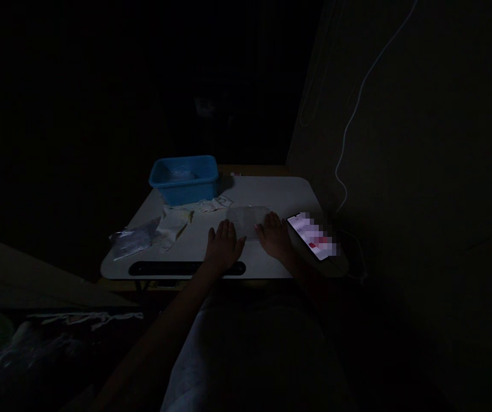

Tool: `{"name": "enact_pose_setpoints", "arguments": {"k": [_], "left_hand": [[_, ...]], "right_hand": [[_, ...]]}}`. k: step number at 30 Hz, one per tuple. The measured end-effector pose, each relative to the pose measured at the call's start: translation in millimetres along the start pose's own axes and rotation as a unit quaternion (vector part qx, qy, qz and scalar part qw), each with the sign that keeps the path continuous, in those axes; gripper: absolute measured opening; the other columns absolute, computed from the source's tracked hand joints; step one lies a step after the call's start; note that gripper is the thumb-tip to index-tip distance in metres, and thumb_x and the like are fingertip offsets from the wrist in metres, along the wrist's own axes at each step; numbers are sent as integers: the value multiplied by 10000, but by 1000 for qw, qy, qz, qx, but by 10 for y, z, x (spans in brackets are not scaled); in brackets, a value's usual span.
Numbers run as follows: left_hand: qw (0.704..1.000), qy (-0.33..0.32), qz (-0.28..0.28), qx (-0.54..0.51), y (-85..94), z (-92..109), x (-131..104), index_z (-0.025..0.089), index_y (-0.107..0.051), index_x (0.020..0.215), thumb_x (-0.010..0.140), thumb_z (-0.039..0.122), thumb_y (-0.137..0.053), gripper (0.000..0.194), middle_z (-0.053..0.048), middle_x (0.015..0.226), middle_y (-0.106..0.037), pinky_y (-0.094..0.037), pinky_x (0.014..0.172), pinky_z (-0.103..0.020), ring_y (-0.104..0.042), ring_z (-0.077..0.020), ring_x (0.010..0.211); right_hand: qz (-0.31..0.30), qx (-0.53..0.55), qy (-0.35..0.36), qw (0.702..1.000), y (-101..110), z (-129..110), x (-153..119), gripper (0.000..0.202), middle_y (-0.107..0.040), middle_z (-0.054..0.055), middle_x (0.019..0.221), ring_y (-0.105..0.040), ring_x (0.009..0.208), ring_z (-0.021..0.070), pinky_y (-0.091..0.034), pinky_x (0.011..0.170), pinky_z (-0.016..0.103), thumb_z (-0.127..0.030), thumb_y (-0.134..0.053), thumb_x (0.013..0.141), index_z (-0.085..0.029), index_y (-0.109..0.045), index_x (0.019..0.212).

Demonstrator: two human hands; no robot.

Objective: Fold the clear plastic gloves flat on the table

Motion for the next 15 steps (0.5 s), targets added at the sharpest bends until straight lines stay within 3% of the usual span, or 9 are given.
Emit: {"name": "enact_pose_setpoints", "arguments": {"k": [7, 15], "left_hand": [[1000, -10, -7, 0, 39, 13, -49, 5, -305, 1336, 899, 431, -125, 636, -199, 1413, -288, -229, 1034, -478, -245, -287, 1319], [1000, 3, 8, -5, 31, -12, -62, 27, -306, 1341, 897, 444, -131, 634, -184, 1413, -301, -224, 1041, -473, -251, -273, 1319]], "right_hand": [[-35, 24, 161, 986, -39, -224, 39, 498, -338, 108, 1411, -287, 1310, 184, -208, 1058, 430, -364, -169, 934, -130, -369, 1325], [-21, -18, 78, 997, -97, -114, 60, 608, -328, 198, 1395, -267, 1312, 271, -213, 1033, 506, -453, -171, 914, -43, -367, 1318]]}}
Point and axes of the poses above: each hand's wrist, its own x-axis towards the middle knuckle, its own y-axis out of the back of the hand, z = x × y, the point moved 10 cm from there along x, towards the middle knuckle
